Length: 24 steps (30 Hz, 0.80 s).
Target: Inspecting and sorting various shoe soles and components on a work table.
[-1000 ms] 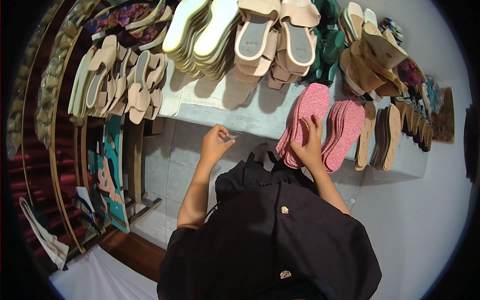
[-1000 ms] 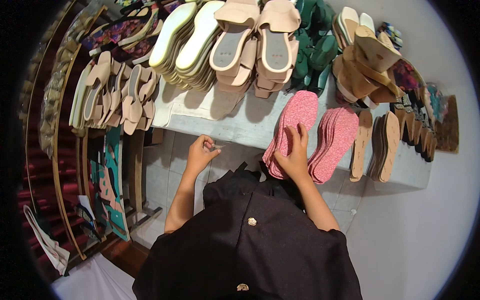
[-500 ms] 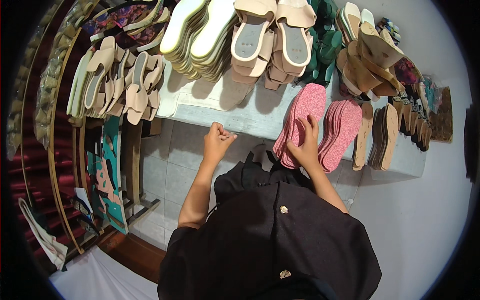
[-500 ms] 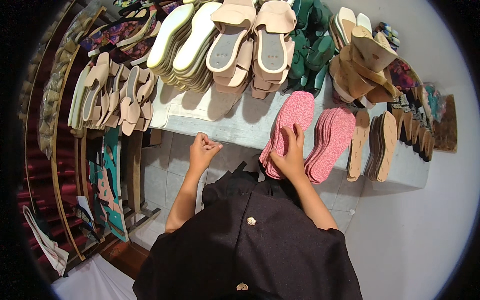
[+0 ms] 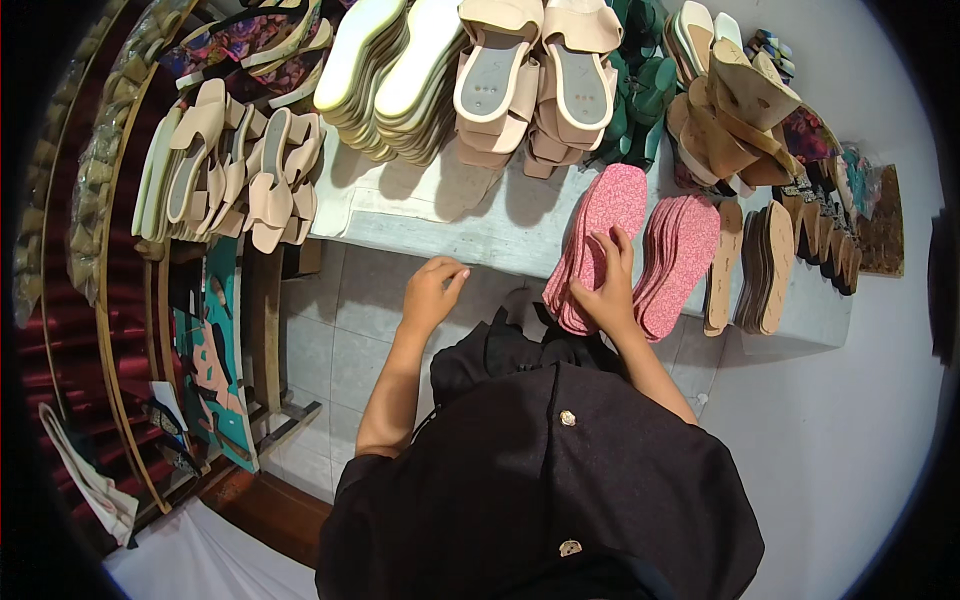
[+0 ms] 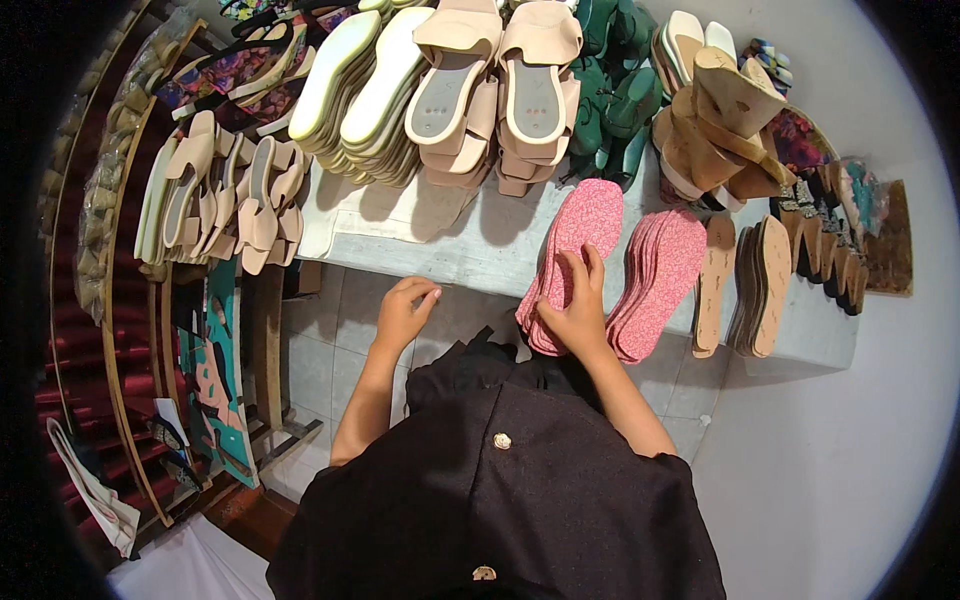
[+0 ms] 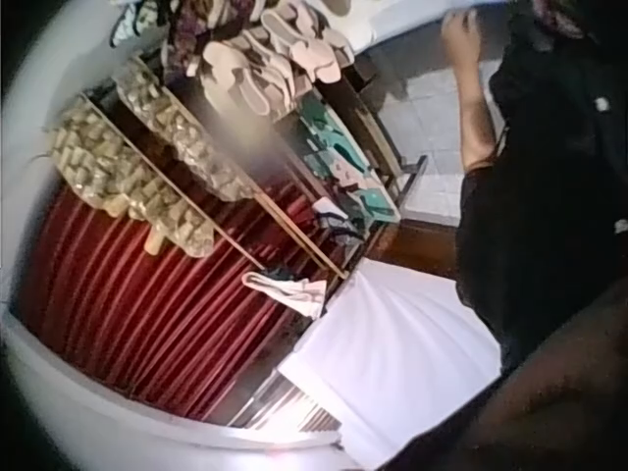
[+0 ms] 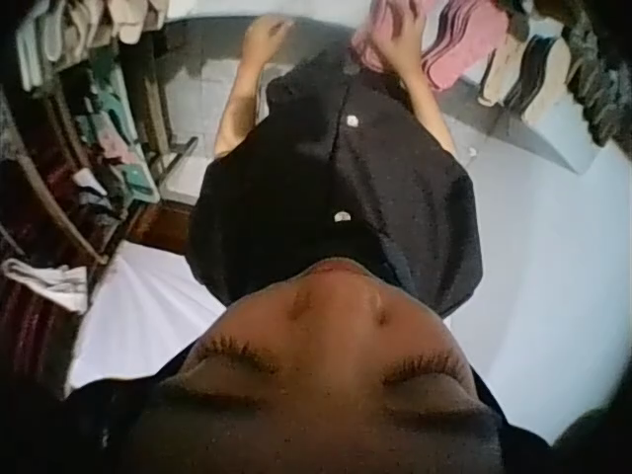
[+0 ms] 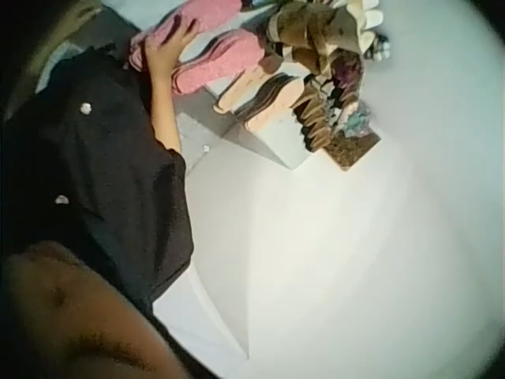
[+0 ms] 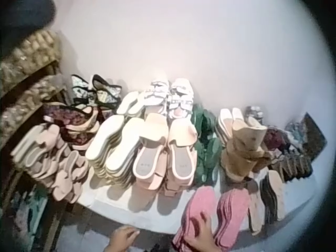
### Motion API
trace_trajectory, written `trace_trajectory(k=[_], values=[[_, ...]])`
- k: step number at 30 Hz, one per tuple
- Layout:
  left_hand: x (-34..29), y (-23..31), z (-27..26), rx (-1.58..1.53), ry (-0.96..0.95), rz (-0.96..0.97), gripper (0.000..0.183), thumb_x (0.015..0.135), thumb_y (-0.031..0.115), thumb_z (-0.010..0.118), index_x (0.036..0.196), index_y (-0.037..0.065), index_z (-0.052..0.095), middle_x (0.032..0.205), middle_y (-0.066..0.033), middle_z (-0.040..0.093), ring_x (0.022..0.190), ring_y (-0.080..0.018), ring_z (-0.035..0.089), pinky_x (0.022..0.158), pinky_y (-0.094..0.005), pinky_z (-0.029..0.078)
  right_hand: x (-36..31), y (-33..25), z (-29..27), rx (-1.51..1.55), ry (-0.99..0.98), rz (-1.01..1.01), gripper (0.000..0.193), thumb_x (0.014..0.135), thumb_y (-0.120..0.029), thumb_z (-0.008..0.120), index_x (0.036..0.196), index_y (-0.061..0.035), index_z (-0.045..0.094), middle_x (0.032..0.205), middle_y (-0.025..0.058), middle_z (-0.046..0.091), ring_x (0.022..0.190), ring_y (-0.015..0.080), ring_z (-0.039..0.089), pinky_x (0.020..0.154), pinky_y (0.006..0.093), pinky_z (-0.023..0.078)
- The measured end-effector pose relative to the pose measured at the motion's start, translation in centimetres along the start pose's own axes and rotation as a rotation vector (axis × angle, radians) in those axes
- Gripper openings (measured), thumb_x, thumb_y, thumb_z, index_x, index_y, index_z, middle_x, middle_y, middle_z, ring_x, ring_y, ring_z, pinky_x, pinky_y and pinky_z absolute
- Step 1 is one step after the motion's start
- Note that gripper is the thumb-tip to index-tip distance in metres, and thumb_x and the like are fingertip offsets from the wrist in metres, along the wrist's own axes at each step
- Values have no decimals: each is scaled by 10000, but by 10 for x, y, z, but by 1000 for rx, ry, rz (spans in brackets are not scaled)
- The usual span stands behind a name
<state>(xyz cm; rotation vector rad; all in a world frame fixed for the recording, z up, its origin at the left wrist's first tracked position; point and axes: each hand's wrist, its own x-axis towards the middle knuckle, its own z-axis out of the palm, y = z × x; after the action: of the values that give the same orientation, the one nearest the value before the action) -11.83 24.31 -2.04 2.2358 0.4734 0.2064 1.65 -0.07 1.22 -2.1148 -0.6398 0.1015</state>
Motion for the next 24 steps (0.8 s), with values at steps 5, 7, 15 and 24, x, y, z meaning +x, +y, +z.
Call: trace_trajectory(k=[5, 7, 15, 24], values=[[6, 16, -1, 72, 9, 126, 235, 710, 152, 675, 902, 47, 589, 853, -75, 573, 825, -228, 569, 722, -315, 433, -2, 0, -1, -4, -3, 2, 661, 605, -140, 670, 1215, -68, 425, 1308, 220, 269, 1232, 380, 285, 1017, 419, 258], [10, 28, -2, 153, 5, 203, 233, 718, 156, 668, 903, 49, 575, 861, -78, 572, 843, -237, 562, 747, -329, 423, -3, 0, -2, 6, 6, 14, 663, 607, -143, 679, 1215, -71, 425, 1318, 218, 266, 1242, 377, 276, 1016, 421, 258], [35, 89, 38, -191, -22, 325, 224, 733, 219, 661, 883, 59, 610, 928, -92, 572, 886, -269, 539, 800, -362, 384, -4, 1, -25, -29, 244, -57, 533, 673, -100, 633, 1172, -36, 455, 1301, 223, 323, 1239, 372, 296, 1018, 414, 247], [42, 130, 102, -47, -210, 268, 729, 595, 253, 738, 1177, 0, 379, 1003, -165, 489, 897, -305, 528, 786, -360, 438, -45, 56, -70, -307, 583, 384, 623, 658, -239, 699, 1189, -55, 429, 1129, 181, 457, 1080, 342, 429, 905, 439, 335]])
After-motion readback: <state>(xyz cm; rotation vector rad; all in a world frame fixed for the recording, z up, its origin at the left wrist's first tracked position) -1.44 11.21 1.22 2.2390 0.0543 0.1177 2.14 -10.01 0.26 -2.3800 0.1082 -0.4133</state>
